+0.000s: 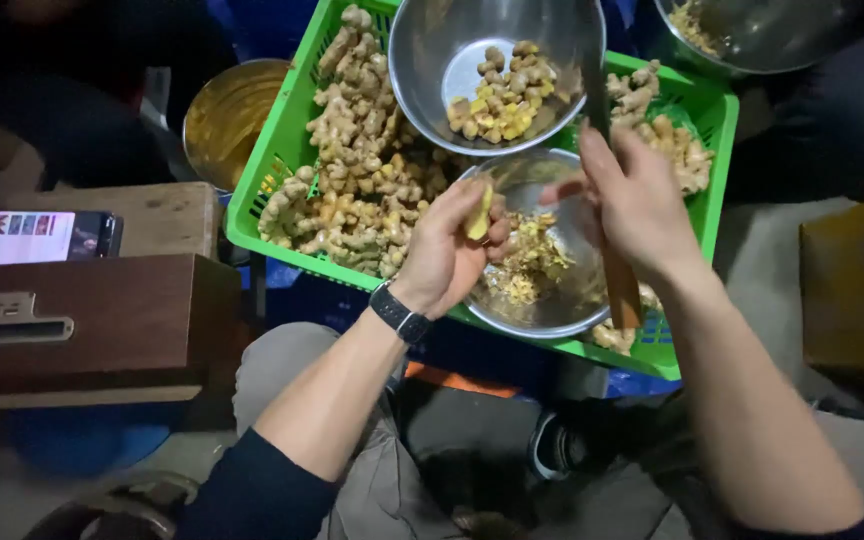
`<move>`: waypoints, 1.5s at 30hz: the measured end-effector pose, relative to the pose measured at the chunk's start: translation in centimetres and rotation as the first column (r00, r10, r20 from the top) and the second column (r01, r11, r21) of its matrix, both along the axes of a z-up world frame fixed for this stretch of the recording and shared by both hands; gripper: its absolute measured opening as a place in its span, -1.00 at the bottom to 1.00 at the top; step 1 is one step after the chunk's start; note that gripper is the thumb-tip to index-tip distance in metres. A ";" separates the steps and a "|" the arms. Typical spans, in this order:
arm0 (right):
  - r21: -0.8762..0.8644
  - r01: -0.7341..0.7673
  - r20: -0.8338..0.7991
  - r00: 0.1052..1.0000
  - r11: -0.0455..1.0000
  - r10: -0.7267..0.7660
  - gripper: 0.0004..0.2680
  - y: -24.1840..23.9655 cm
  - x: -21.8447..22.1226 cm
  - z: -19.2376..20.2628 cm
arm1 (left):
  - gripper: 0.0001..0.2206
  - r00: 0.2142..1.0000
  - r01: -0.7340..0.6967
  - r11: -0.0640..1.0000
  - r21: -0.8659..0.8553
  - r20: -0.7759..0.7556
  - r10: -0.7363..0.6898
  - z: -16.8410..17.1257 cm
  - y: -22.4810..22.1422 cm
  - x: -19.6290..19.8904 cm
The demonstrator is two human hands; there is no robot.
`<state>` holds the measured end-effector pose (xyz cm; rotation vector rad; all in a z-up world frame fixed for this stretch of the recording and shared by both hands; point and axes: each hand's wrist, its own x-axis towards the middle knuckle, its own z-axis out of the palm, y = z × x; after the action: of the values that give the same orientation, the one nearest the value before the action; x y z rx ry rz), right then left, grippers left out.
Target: Peeling ginger roots with a knife and placing them in a bowl.
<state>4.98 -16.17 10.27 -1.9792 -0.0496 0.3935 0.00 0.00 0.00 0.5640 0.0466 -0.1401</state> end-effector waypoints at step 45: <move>0.323 -0.180 0.179 0.976 0.929 0.126 -0.90 -3.8 -2.3 -10.7 | -0.66 0.994 -0.103 0.912 0.397 0.064 0.084 -2.9 -1.8 0.3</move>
<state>2.67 -19.97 -0.39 -1.6650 -0.3519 0.3071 0.28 -1.76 -2.94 0.9740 0.0582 -0.0224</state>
